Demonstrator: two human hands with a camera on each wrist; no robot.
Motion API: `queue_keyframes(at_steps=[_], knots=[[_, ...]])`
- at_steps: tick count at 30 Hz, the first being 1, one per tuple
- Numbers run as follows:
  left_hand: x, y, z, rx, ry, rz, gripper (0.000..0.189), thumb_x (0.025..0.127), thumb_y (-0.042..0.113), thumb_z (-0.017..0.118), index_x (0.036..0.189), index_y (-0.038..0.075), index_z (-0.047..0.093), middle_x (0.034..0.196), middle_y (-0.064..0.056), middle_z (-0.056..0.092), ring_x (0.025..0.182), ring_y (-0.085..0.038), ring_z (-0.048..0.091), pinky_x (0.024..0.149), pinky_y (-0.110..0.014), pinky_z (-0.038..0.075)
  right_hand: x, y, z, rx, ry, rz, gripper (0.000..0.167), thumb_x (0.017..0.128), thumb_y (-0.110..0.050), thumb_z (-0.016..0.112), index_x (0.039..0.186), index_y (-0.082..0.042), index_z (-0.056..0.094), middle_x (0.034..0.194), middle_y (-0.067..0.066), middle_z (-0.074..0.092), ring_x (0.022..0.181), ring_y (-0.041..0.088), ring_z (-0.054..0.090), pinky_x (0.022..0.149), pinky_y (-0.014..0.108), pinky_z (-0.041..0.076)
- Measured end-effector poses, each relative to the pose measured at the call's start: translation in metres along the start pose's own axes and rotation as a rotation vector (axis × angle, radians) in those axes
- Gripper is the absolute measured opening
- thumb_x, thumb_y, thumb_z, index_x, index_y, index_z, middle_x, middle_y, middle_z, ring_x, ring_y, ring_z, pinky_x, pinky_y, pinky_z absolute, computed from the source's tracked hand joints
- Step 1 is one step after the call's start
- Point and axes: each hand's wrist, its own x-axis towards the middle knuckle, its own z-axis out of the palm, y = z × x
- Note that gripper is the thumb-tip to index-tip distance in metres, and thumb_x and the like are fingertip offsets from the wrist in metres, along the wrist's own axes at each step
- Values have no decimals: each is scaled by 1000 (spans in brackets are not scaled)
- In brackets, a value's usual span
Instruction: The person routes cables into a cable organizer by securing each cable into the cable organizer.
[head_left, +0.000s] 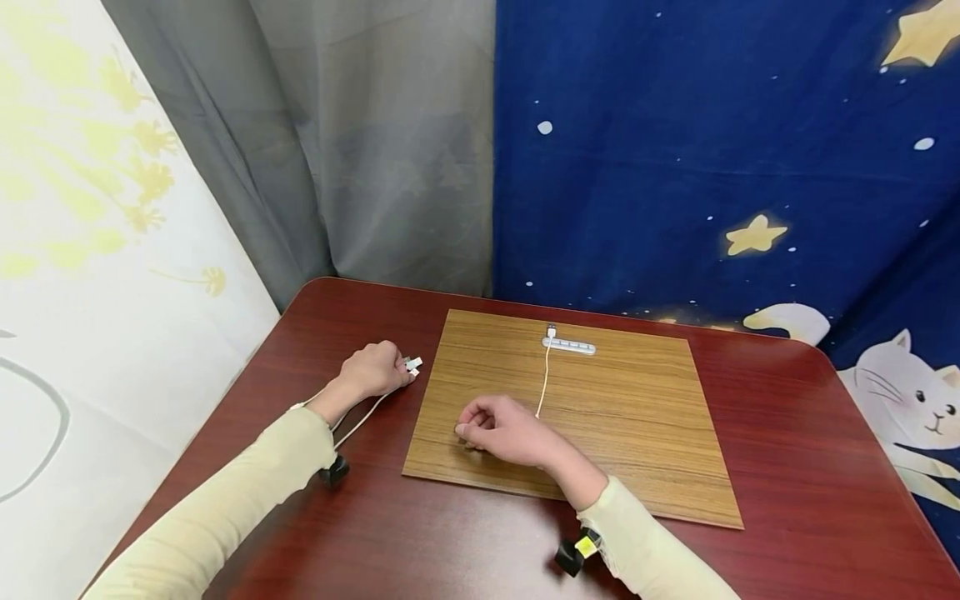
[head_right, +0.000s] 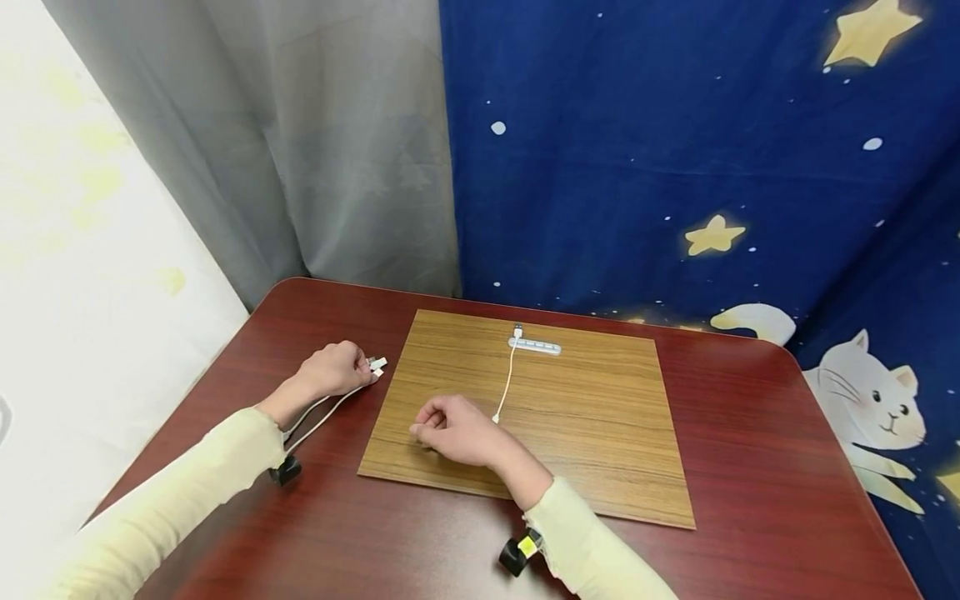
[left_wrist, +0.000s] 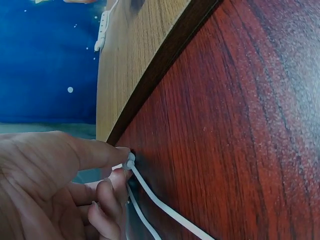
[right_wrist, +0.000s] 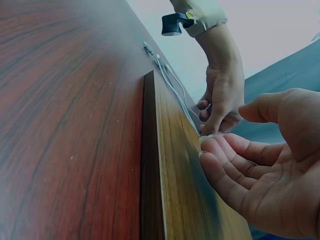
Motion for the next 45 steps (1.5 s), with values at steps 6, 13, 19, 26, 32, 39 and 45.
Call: queue_keyframes(at_steps=[6,13,19,26,32,39,45], knots=[[0,4,1,-10,-23,-8,36,91,26,74,61,16,56,60,0,49,56,-18,45,51,-33,34,2,-5,1,7,-8,-7,12,99,-16,67,99,-4,68,84,5,67,74,21,65,63,27,50],[0,3,0,-9,-22,13,32,90,24,74,63,16,57,62,-1,51,57,-19,46,53,-34,35,6,-7,3,9,-7,2,10,99,-17,67,97,-8,68,86,7,68,77,24,68,64,28,52],[1,1,-2,-18,-24,17,32,88,23,72,60,17,56,60,0,49,58,-19,45,53,-35,34,11,-6,4,27,-15,1,9,99,-16,67,97,-7,68,85,7,68,78,27,68,64,29,53],[3,0,-8,-69,-21,-5,28,89,28,76,66,16,65,66,0,56,61,-19,49,56,-34,38,16,-6,4,69,-34,16,11,98,-12,66,98,-2,67,85,11,68,78,28,68,66,37,56],[2,2,-16,-130,-20,-4,21,89,26,74,73,13,71,69,-1,60,62,-18,50,56,-33,38,19,-5,5,77,-37,29,10,98,-9,65,97,0,67,85,12,69,77,28,68,65,38,56],[0,2,-25,-169,13,39,16,86,20,71,75,9,74,67,1,61,61,-17,51,56,-31,39,25,-4,6,62,-41,35,13,100,-8,63,100,4,69,84,10,70,76,26,69,66,37,55],[1,2,-35,-206,19,42,19,88,23,72,83,6,77,69,2,64,64,-17,53,58,-32,40,30,-6,5,61,-47,27,14,100,-5,61,101,6,69,83,11,70,76,27,68,66,35,55]])
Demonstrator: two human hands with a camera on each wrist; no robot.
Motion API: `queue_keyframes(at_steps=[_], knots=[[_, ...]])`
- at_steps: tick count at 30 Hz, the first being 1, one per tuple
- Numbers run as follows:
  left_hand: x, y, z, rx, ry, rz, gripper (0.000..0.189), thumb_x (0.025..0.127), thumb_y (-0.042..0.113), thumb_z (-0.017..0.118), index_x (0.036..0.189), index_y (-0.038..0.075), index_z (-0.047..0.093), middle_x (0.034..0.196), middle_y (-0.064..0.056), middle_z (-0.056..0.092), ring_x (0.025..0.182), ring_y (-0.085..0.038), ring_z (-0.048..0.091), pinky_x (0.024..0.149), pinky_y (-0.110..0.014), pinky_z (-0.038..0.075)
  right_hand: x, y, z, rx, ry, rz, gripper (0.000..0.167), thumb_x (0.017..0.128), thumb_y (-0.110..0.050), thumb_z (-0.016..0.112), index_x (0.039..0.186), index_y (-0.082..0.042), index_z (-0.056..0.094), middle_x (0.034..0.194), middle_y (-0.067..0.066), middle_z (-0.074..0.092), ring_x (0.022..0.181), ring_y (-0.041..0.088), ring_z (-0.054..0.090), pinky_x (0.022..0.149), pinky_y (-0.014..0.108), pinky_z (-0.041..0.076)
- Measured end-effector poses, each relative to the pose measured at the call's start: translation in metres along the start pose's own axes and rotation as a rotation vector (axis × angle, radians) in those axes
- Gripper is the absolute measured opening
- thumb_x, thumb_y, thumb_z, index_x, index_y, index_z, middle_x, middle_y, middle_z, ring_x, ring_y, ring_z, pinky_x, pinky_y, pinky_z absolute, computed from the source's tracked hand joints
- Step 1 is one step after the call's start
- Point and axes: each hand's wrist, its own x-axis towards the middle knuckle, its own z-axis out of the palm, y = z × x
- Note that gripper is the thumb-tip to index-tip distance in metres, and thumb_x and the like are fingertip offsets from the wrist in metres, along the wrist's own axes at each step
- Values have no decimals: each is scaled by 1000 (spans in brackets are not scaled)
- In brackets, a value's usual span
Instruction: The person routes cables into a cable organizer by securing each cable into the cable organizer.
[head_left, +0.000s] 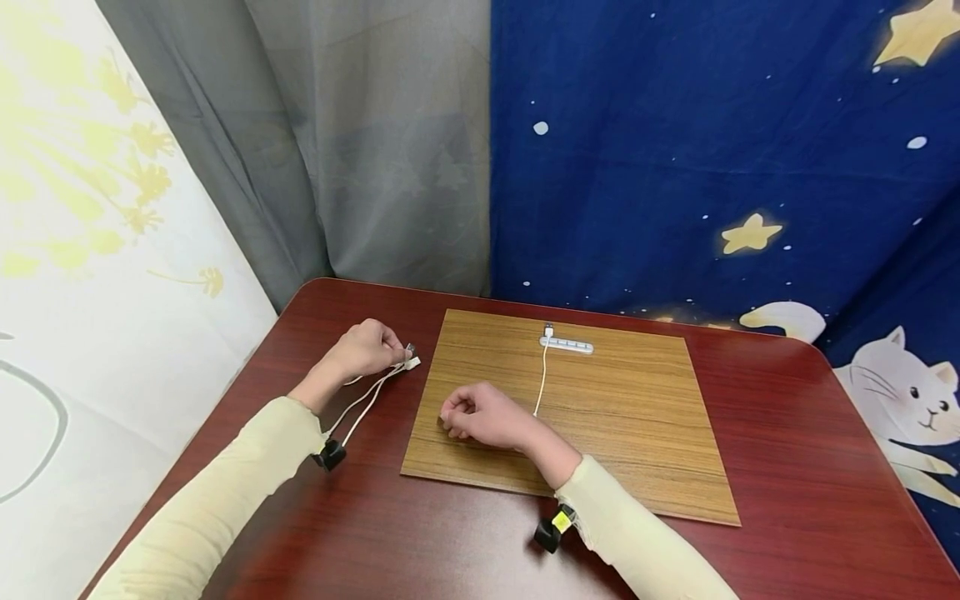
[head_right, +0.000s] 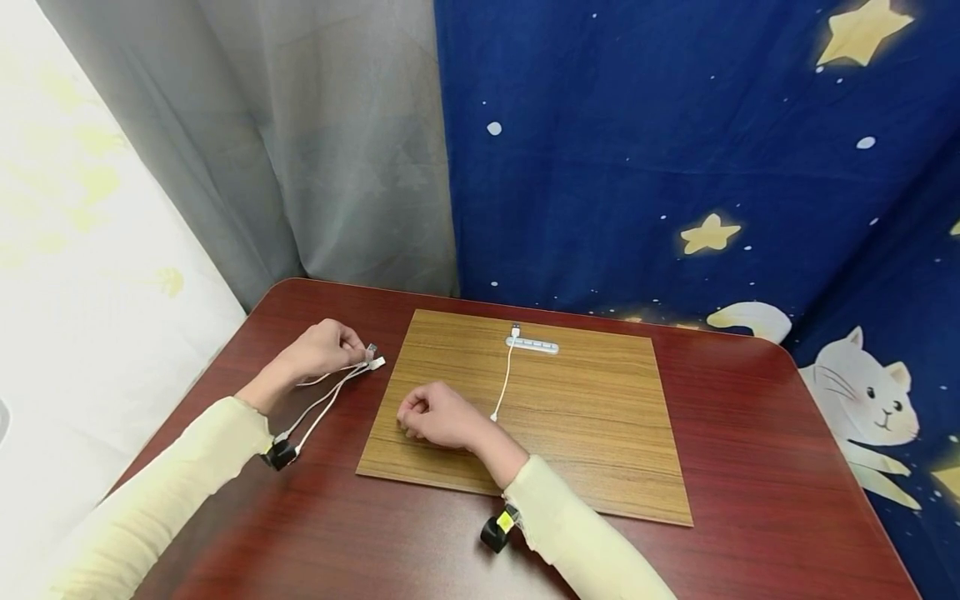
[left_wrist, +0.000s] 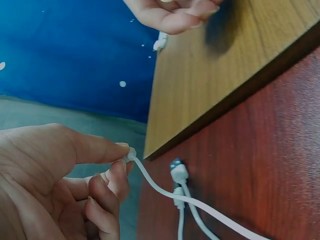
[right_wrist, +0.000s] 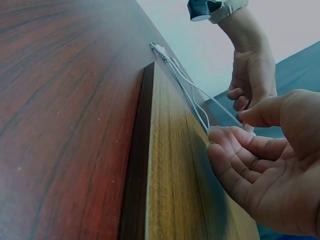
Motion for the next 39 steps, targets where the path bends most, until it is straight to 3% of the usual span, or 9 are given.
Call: queue_keyframes(at_steps=[5,13,20,27,34,39], knots=[[-1,3,-8,-22,14,15,21,89,26,72,87,6,78,74,1,67,68,-17,55,62,-33,43,3,0,-1,8,1,-3,14,99,-3,60,101,8,68,81,10,69,76,27,68,67,36,56],[-5,10,-18,-74,46,54,22,91,23,69,76,8,73,67,1,63,61,-16,52,56,-32,39,12,0,-1,-12,3,-21,14,99,-2,59,99,7,69,81,10,69,75,23,67,66,36,55],[-4,14,-27,-121,66,71,20,92,25,71,84,7,76,78,-7,69,63,-18,50,56,-33,39,16,-3,0,-42,17,2,14,100,-3,60,98,6,70,84,12,70,74,18,65,63,30,53],[-6,21,-37,-159,88,86,19,93,25,72,89,7,77,81,-5,71,65,-18,48,58,-33,38,21,0,0,-56,51,-31,11,98,-3,63,97,5,70,82,11,69,72,18,65,60,26,51],[-9,31,-45,-194,109,107,20,93,26,71,88,7,76,81,-3,70,69,-20,49,59,-33,38,25,-1,2,-105,67,-74,9,98,-7,66,94,0,70,77,2,66,68,13,62,59,24,49],[-12,35,-49,-220,132,117,22,94,27,71,89,6,76,86,-3,69,73,-21,49,61,-33,39,30,-2,6,-104,80,-88,7,97,-8,68,93,-4,70,76,-1,65,68,17,65,59,25,50]])
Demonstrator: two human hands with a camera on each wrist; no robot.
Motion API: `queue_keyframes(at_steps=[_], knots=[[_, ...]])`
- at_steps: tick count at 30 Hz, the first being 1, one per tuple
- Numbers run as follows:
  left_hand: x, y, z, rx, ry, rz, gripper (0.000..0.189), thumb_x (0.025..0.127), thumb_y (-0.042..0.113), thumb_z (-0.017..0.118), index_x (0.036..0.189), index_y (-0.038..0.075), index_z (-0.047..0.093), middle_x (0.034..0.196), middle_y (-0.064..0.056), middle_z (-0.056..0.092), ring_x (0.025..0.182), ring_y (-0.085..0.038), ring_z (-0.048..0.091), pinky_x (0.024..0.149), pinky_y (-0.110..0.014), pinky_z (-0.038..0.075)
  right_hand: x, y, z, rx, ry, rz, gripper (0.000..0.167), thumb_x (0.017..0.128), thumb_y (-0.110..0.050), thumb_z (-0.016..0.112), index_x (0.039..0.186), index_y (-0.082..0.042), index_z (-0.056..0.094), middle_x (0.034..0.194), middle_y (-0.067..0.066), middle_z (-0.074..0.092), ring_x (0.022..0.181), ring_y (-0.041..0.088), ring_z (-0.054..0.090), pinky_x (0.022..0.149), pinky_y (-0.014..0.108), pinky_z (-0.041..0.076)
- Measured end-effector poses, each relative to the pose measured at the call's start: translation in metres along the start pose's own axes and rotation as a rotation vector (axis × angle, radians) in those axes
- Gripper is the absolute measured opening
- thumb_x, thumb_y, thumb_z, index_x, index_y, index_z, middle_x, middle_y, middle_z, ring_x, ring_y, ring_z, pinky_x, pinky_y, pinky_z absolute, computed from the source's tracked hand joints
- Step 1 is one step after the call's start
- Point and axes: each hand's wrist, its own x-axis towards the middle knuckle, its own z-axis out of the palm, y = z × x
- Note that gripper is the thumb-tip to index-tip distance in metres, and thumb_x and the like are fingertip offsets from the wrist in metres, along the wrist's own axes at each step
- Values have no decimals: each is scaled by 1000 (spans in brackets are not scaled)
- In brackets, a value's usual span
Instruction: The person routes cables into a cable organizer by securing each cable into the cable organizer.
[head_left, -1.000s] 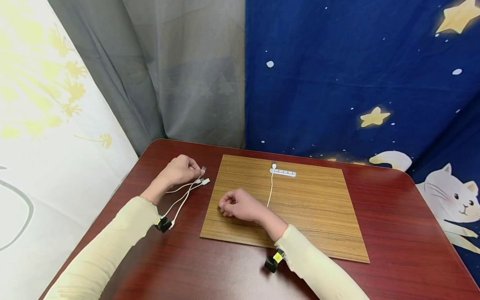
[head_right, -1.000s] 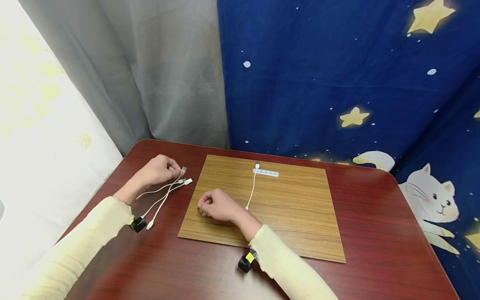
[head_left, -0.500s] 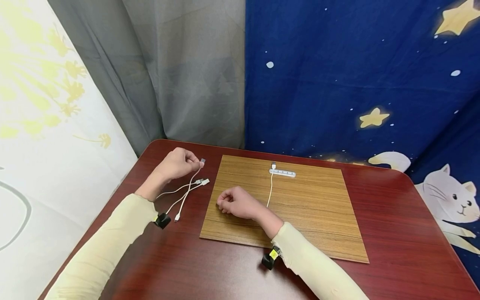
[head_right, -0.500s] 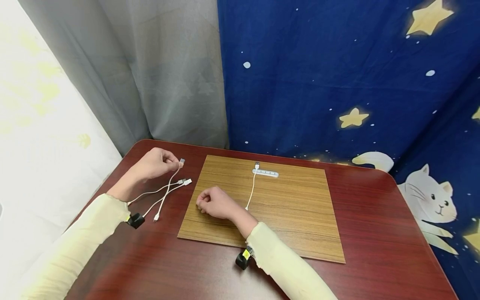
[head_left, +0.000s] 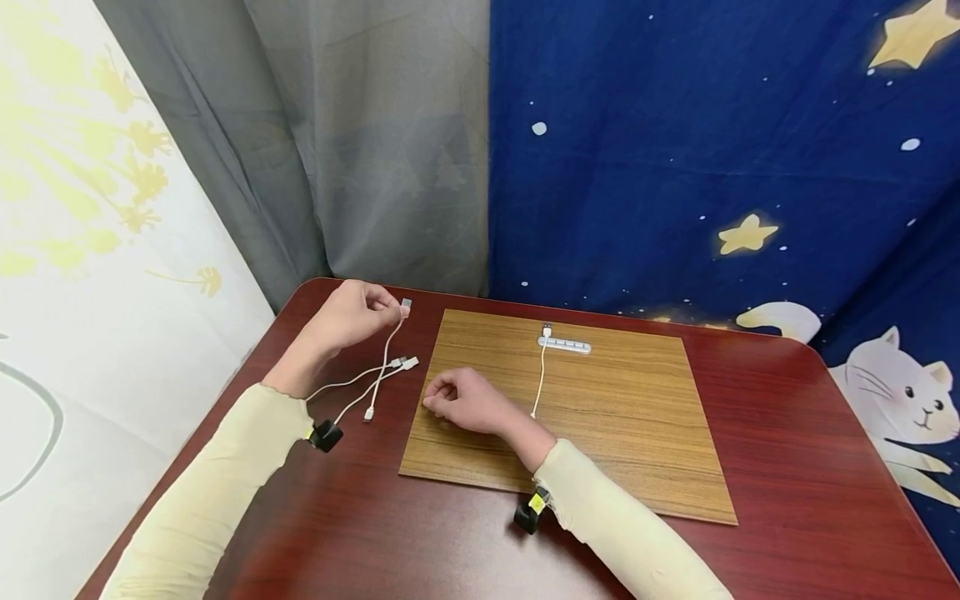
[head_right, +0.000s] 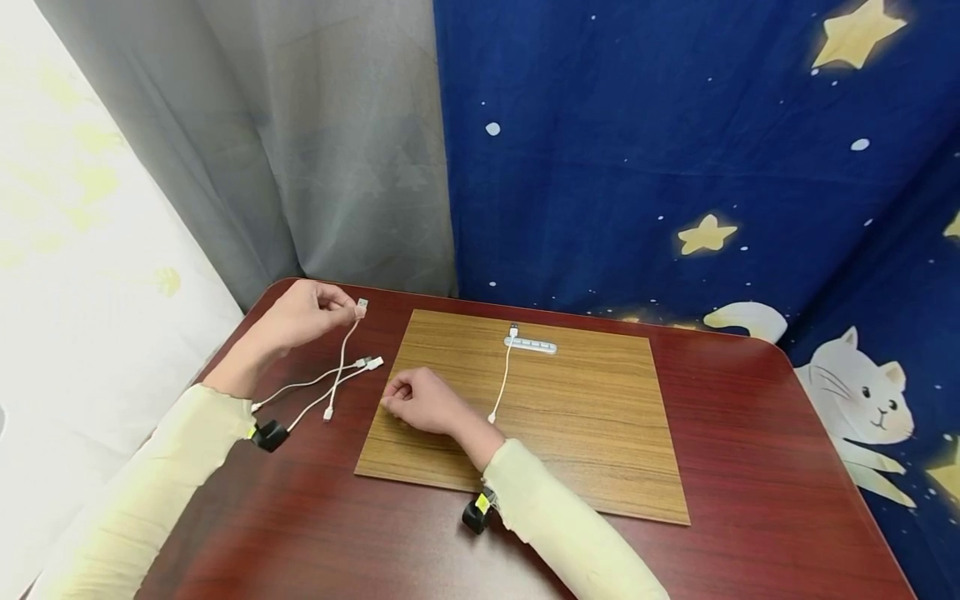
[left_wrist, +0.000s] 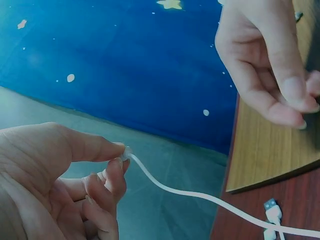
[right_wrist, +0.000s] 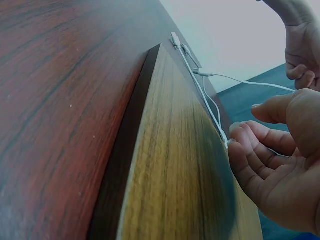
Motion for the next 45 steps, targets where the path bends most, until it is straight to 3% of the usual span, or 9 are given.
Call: queue_keyframes(at_steps=[10,22,34,40,45], knots=[[-3,5,-4,-61,44,-7,26,94,28,73,92,2,75,79,-3,66,79,-23,52,67,-35,42,13,-1,13,23,17,-7,5,97,-10,69,95,-5,71,78,-1,67,70,25,68,60,25,52],[-3,11,-6,-116,61,12,26,95,27,73,96,2,75,81,-5,69,82,-23,55,71,-36,43,31,-9,31,30,110,-30,17,92,-10,75,105,1,72,80,-5,65,67,5,59,60,22,49],[-4,12,-3,-137,64,37,28,95,28,74,93,0,73,70,-2,59,75,-22,47,68,-35,37,38,-6,43,-50,97,-77,9,91,-15,79,86,-10,73,66,-9,55,58,4,48,56,20,38],[-3,12,-3,-146,78,37,23,94,23,72,95,1,75,74,-3,66,78,-21,51,70,-34,40,36,-7,45,-85,71,-106,15,94,-15,75,80,-12,72,63,-11,56,57,5,48,55,20,38],[-2,9,-6,-165,131,43,22,94,22,72,95,0,76,76,-2,68,74,-19,48,64,-32,38,32,-9,45,-112,86,-79,15,96,-15,73,81,-12,71,66,-10,56,60,4,48,57,20,39]])
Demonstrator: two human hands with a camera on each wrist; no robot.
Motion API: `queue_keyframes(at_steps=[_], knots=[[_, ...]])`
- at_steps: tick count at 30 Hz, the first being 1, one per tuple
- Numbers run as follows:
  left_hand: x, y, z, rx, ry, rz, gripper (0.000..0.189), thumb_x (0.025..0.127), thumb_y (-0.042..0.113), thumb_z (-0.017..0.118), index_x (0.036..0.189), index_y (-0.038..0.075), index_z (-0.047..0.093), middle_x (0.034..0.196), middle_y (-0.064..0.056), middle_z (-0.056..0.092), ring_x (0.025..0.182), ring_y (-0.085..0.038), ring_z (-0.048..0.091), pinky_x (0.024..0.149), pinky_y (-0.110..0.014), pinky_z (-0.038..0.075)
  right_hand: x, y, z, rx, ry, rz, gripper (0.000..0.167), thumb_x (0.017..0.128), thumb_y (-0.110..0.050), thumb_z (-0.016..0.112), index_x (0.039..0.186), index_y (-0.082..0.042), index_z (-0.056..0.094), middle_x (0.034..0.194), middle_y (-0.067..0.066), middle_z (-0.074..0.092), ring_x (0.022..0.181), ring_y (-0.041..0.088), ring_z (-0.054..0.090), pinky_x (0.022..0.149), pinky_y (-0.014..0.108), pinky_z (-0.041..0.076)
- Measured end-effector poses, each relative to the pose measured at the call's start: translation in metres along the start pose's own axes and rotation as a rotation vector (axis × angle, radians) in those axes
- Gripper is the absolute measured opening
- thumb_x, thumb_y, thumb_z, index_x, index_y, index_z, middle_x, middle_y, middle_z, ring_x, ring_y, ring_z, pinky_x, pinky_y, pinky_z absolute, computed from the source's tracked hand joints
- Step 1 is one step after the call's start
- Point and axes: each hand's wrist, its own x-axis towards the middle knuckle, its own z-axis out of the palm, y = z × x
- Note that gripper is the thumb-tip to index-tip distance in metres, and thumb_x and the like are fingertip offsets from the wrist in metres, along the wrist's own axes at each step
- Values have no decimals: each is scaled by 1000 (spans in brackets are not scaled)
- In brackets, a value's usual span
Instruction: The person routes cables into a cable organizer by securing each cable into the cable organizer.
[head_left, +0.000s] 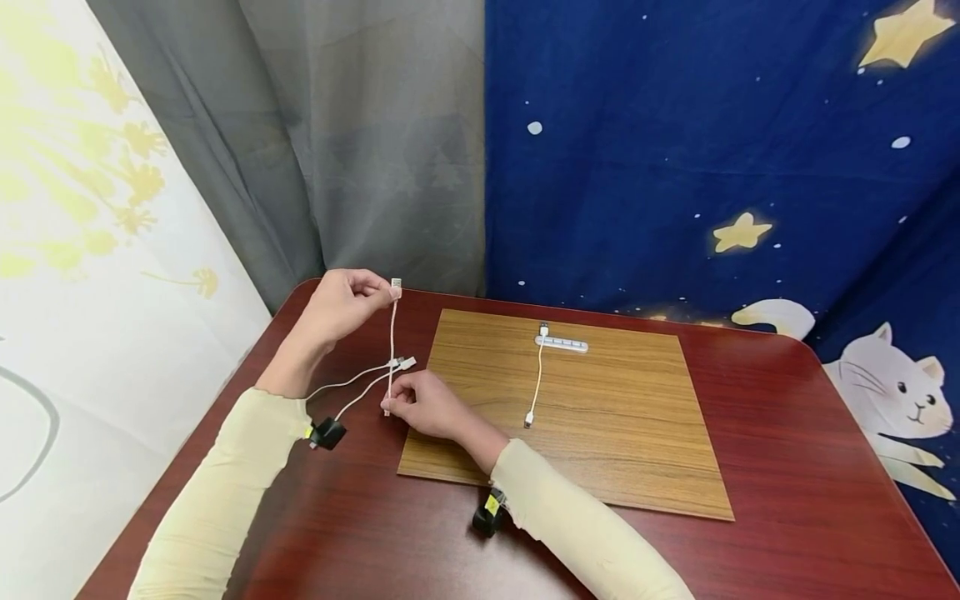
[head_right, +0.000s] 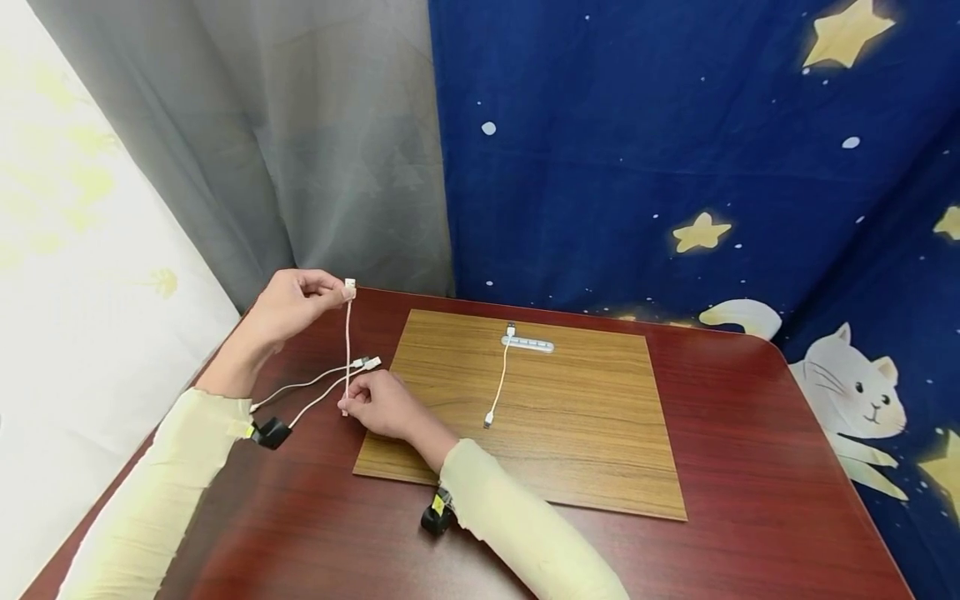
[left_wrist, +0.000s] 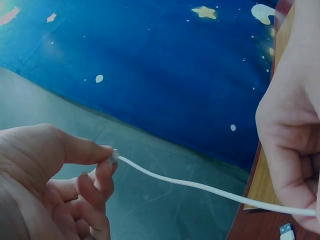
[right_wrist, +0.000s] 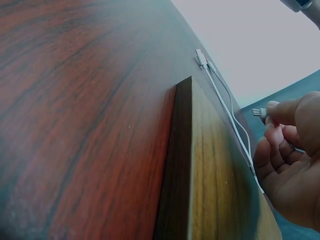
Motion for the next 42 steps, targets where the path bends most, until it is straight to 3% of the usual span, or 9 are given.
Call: queue_keyframes(at_steps=[5,11,23,42], knots=[[2,-2,1,-16,55,16,22,93,22,73,93,0,76,74,-1,67,73,-19,46,63,-33,37,-8,-3,-2,-4,7,22,13,98,-16,70,86,-11,71,69,-9,57,61,5,50,58,20,41],[4,-6,3,-30,60,3,23,94,23,73,95,0,76,75,-1,66,76,-20,47,65,-33,38,-18,-5,-5,-53,17,17,13,99,-16,69,86,-14,68,71,-11,57,63,4,49,62,21,42],[9,-10,8,-23,19,3,24,94,24,73,97,0,76,79,-2,68,78,-21,49,70,-34,39,-33,-6,-21,-25,-13,31,16,98,-12,69,82,-11,67,71,-9,55,68,7,50,66,23,42],[20,-1,36,-91,-57,26,22,95,21,73,98,-1,75,85,-6,70,88,-22,57,81,-36,44,-48,9,-37,-20,6,72,19,99,-14,69,81,-8,69,69,-9,56,66,6,49,64,26,42]])
